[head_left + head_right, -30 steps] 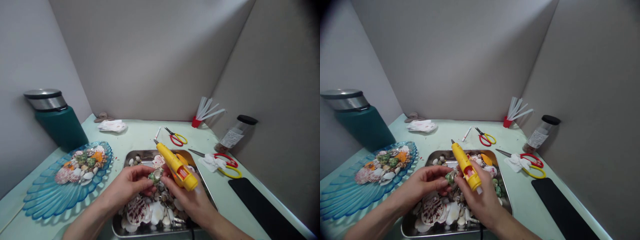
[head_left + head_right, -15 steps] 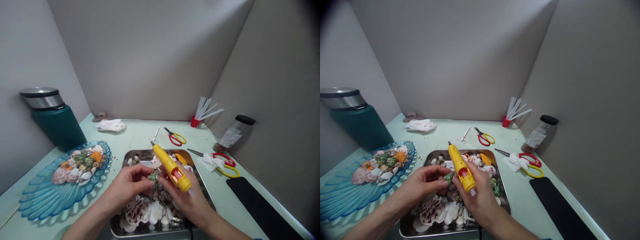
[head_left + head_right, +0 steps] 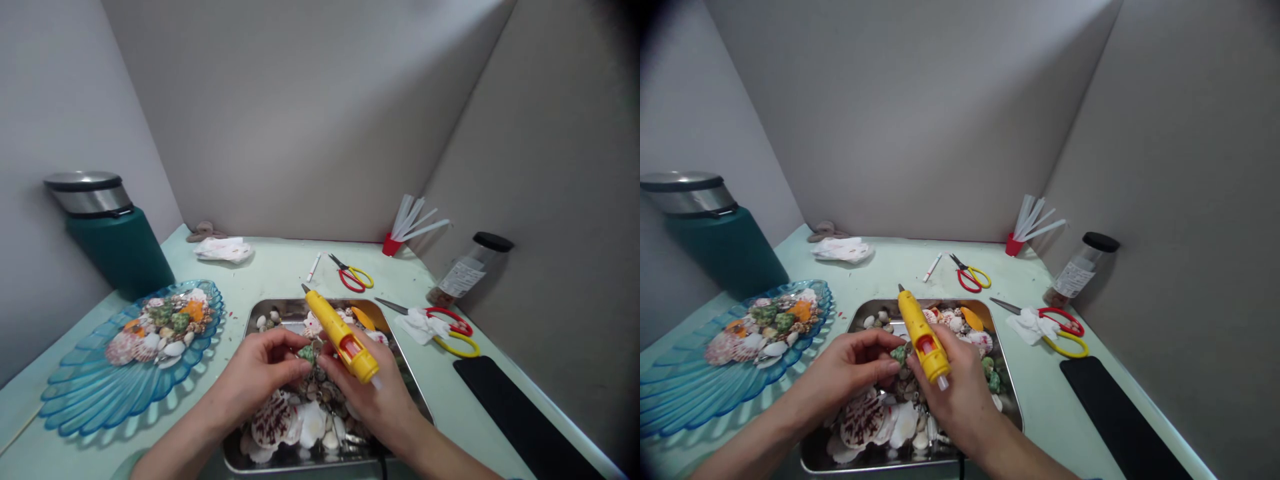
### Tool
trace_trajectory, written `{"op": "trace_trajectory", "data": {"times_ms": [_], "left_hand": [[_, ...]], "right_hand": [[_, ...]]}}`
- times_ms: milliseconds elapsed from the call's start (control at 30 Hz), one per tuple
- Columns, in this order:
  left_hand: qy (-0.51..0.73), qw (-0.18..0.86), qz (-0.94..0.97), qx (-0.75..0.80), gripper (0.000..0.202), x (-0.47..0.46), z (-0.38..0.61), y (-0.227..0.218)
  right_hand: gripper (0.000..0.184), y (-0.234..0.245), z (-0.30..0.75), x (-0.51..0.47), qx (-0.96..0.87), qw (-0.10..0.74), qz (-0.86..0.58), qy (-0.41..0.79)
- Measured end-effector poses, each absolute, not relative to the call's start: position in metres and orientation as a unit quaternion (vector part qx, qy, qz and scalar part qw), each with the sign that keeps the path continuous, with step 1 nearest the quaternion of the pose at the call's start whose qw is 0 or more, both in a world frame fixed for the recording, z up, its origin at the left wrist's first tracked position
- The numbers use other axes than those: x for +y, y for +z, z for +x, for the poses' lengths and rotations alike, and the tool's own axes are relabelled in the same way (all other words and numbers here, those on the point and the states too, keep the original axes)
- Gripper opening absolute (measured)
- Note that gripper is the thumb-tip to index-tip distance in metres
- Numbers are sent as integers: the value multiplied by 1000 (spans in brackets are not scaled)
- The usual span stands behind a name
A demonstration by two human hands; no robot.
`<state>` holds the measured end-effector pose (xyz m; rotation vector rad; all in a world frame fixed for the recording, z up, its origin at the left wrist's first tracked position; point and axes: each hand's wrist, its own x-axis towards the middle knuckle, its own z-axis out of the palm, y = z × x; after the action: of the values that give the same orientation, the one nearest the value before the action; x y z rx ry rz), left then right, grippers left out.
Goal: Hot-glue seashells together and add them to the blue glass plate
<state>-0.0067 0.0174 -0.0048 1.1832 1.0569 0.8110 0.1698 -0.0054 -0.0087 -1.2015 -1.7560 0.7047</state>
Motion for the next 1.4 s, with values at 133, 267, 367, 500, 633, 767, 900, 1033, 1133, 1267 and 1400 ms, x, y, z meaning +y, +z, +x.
{"op": "trace_trajectory", "data": {"times_ms": [133,267,367,500,633,767,900,1033,1133,1267,1400], "left_hand": [[360,616,525,464,27,18,-7,-7],[360,600,540,467,25,18,-7,-8],[365,588,550,468,24,18,-7,-9],[374,588,543,469,25,18,-6,-8],[384,610,501,480,31,18,-7,-3],[406,663,452,437,33,16,-9,-2],[418,709,438,363,28,17,-11,-6],[419,736,428,316,25,18,-12,-9],[417,742,423,311,24,18,-13,-8],[409,744,427,310,21,17,-13,-6],[394,748,442,299,19,15,-13,-7]], "right_hand": [[11,-7,169,-6,-712,441,-473,274],[11,-5,168,-6,-715,443,-463,281],[8,-5,168,-6,-714,449,-456,283],[8,-7,167,-5,-715,458,-460,260],[7,-11,167,-5,-695,483,-483,225],[11,-11,170,-6,-667,496,-497,247],[16,-9,173,-6,-633,509,-488,321],[25,-10,173,-7,-626,516,-461,360],[25,-11,172,-8,-634,505,-469,351],[27,-11,172,-8,-635,495,-485,341],[26,-9,170,-9,-630,496,-482,352]]}}
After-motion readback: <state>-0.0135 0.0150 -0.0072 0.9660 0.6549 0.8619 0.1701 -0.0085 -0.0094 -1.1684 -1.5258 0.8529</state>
